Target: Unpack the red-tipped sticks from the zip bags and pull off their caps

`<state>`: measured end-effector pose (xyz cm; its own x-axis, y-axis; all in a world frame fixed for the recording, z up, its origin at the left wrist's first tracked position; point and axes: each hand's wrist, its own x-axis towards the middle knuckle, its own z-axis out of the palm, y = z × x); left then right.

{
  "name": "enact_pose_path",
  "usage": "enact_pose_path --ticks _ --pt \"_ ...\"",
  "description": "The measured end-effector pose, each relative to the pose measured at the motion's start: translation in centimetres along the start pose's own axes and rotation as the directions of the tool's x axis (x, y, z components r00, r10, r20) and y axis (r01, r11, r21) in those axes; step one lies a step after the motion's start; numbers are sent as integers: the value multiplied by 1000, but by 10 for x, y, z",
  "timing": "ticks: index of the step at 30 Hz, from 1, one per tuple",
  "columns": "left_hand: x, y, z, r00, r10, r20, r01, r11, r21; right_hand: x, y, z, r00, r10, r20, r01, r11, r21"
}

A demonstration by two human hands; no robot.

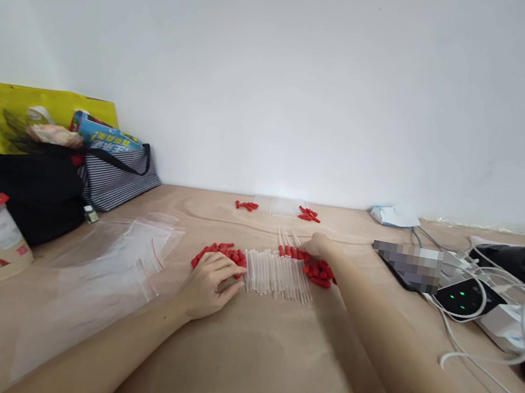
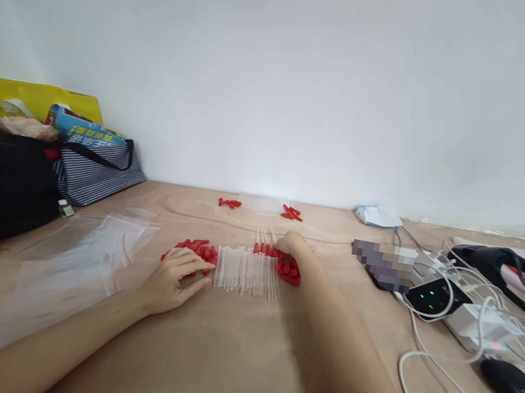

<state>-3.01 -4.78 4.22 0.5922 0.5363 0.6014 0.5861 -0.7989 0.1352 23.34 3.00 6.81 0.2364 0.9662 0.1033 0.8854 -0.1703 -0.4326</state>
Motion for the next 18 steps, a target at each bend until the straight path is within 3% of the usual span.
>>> enact_pose_path --ticks 4,9,12,15,18 --pt "0 1 -1 999 7 -34 -7 1000 6 -15 -7 -11 1000 13 -10 -13 1000 -24" --pt "0 3 -1 997 11 -76 -9 1000 19 -63 -3 -16 974 -157 -166 158 987 -3" --pt "0 7 0 998 -30 -64 31 999 16 -97 14 -6 834 -475 -281 490 871 -19" --pt "1 13 3 999 -22 -50 23 999 26 -122 27 5 681 -638 -360 661 747 -74" --pt "3 20 6 994 99 -44 -96 993 72 -135 25 13 546 -739 -395 770 628 -112"
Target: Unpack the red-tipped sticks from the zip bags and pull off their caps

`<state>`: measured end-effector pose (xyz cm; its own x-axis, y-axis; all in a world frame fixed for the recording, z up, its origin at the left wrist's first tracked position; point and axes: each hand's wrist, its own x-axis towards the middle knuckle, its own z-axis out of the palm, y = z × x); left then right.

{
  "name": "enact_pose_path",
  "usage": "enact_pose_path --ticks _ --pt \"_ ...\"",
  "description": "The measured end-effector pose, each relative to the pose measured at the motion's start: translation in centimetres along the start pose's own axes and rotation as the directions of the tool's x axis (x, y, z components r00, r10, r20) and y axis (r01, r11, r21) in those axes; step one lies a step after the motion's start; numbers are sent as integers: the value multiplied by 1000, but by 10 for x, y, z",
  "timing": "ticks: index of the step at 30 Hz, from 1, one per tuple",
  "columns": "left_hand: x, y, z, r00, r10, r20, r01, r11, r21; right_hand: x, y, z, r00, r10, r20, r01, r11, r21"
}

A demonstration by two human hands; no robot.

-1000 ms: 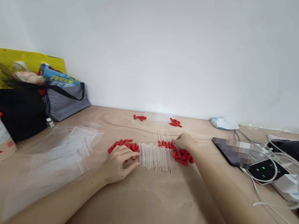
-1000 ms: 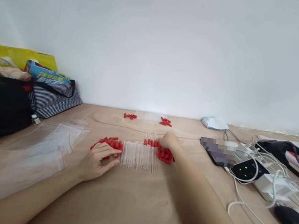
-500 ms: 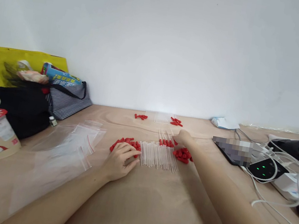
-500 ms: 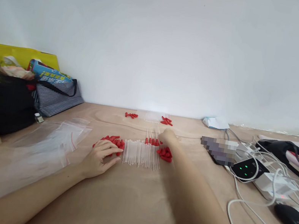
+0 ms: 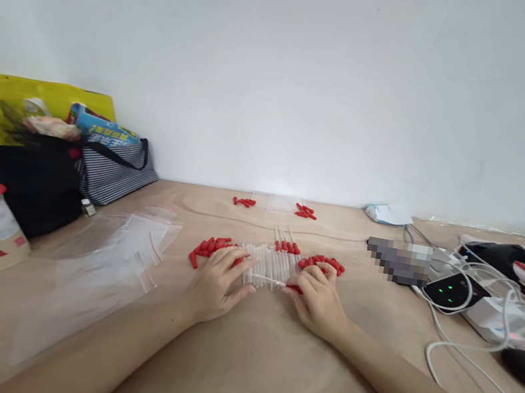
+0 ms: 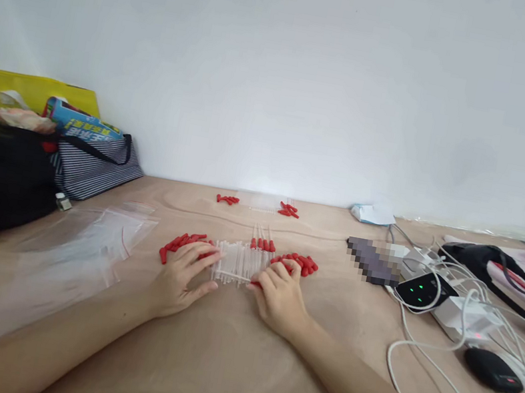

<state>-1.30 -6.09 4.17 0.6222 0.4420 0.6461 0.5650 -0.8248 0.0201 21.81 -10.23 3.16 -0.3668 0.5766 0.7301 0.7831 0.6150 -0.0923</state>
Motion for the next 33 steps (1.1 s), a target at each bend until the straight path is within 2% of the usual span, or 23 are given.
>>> enact_pose_path --ticks 3,6,13,20,25,33 --pt "3 7 3 988 139 -60 -138 990 27 3 -10 5 997 -79 -24 79 997 14" --pt "4 11 5 973 205 -105 -206 978 4 5 -14 10 994 -110 -16 110 993 34" --pt "5 14 4 968 213 -131 -222 973 -63 -1 -12 9 997 -76 -2 76 997 13" --pt "5 18 1 980 183 -76 -188 981 -57 -3 -16 6 999 -9 53 9 1000 0" --pt "5 19 0 981 177 -80 -182 981 -73 -4 -15 5 996 -28 85 28 1000 10" --pt "4 18 0 976 199 -85 -208 970 -124 -4 -16 2 997 -52 56 48 996 70"
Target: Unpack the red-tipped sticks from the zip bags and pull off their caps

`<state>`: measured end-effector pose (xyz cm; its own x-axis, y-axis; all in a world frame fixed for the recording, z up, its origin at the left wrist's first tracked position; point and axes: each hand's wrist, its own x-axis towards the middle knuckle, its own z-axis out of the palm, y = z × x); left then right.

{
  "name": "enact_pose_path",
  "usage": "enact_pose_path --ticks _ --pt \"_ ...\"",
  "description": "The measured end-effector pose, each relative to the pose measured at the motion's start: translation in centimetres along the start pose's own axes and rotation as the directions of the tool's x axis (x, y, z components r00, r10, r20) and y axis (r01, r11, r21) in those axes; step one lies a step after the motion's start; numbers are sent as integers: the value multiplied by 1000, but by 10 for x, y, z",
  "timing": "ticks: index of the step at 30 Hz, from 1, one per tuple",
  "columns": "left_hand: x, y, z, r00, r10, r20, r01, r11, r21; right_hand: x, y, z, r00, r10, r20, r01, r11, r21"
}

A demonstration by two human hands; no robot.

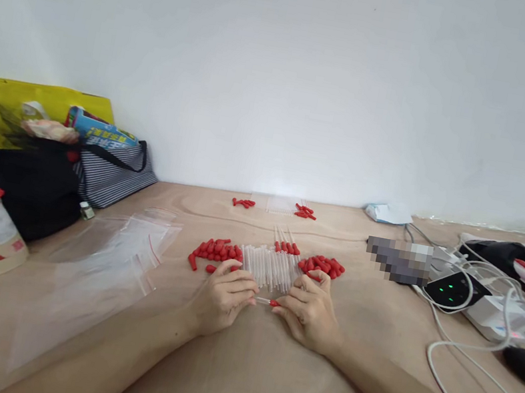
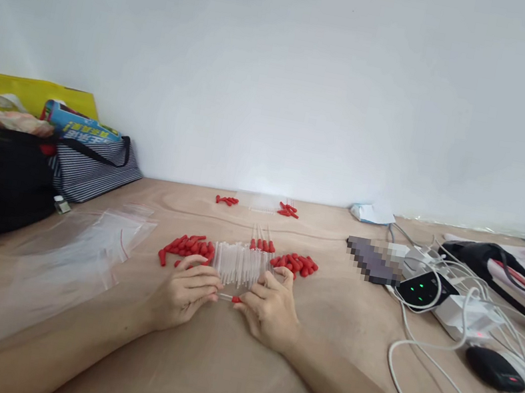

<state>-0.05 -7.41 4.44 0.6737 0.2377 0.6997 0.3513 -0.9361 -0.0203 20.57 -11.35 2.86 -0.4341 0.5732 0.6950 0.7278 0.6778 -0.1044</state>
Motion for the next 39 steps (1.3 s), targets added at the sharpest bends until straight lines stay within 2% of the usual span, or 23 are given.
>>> enact_pose_path --ticks 12,14,17,21,25,27,30,32,33,35,39 --pt "-6 -4 3 998 31 -59 -33 999 -30 -1 1 -9 1000 -3 3 3 1000 -8" --pt "-8 -8 2 996 -25 -85 22 999 -35 -1 8 -13 999 37 10 -37 999 -6" --pt "-11 -14 1 973 -185 -139 182 983 -30 -1 23 -17 984 178 -20 -176 981 87" --pt "-10 -15 6 953 -280 -115 285 958 31 3 43 -17 922 376 -93 -335 894 297" --pt "-1 -15 14 942 -308 -134 321 943 85 4 62 -14 833 537 -131 -481 821 307" --pt "7 -16 18 942 -312 -122 324 941 97 2 74 -15 769 626 -130 -573 765 294" --pt "23 -17 28 951 -285 -115 297 949 108 -2 90 -21 632 756 -170 -700 651 293" --pt "35 -14 37 962 -248 -112 260 959 112 -5 96 -27 581 793 -182 -748 609 263" --pt "40 -12 42 969 -228 -91 238 965 114 -6 98 -30 578 797 -176 -760 604 240" --pt "50 -7 52 981 -193 1 191 972 134 -7 100 -33 600 788 -135 -759 615 214" --pt "62 1 67 974 -153 170 123 978 171 -8 100 -34 644 762 -63 -733 639 233"
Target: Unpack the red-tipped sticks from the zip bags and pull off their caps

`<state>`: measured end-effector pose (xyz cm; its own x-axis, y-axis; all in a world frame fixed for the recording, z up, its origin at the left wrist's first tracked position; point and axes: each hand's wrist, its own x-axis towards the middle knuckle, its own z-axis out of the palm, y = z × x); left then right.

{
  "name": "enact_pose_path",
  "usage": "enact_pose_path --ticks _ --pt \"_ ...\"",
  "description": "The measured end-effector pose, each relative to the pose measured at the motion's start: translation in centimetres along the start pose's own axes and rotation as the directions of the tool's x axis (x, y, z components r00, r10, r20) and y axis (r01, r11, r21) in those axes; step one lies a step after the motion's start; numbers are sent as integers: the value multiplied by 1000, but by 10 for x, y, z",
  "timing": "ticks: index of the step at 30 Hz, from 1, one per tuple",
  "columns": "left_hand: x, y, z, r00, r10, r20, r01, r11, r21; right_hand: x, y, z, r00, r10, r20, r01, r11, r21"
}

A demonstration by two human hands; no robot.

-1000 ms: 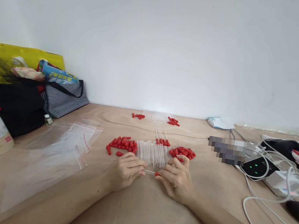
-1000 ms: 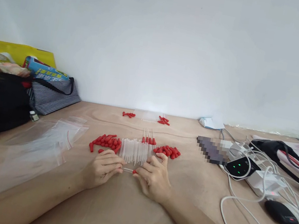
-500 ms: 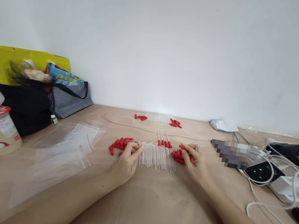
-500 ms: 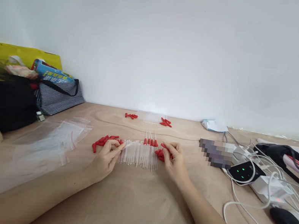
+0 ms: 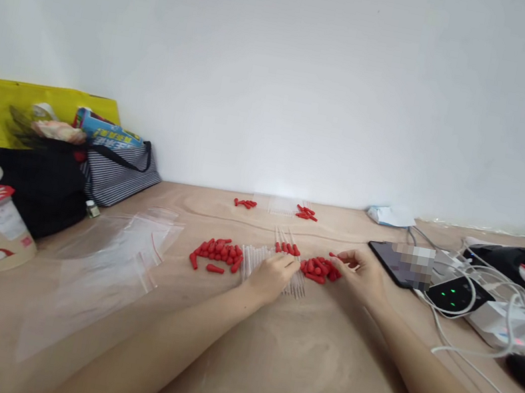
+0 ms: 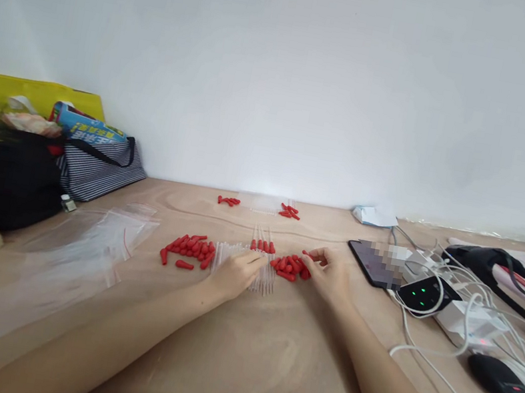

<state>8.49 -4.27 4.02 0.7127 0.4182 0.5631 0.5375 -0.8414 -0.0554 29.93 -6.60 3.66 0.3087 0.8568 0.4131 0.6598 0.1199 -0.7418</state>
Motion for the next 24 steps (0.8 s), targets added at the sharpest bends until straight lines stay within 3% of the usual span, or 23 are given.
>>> enact_pose_path --ticks 5,9,11,14,18,24 --pt "2 4 2 999 3 32 -2 1000 -23 3 8 2 999 -15 -32 13 998 -69" --pt "-5 3 -4 1000 -14 9 15 990 -142 13 14 8 997 53 -62 -55 998 -28" --pt "-11 2 -8 1000 4 -27 -9 986 -169 20 14 11 994 107 -19 -108 992 -69" --pt "-25 -3 -19 991 72 -116 -86 989 -117 30 12 15 981 178 73 -164 971 -172" --pt "-49 -19 -36 966 125 -226 -125 992 14 38 12 17 970 215 114 -186 956 -225" --pt "-73 -43 -50 976 11 -217 -5 1000 28 45 19 14 945 283 165 -228 930 -289"
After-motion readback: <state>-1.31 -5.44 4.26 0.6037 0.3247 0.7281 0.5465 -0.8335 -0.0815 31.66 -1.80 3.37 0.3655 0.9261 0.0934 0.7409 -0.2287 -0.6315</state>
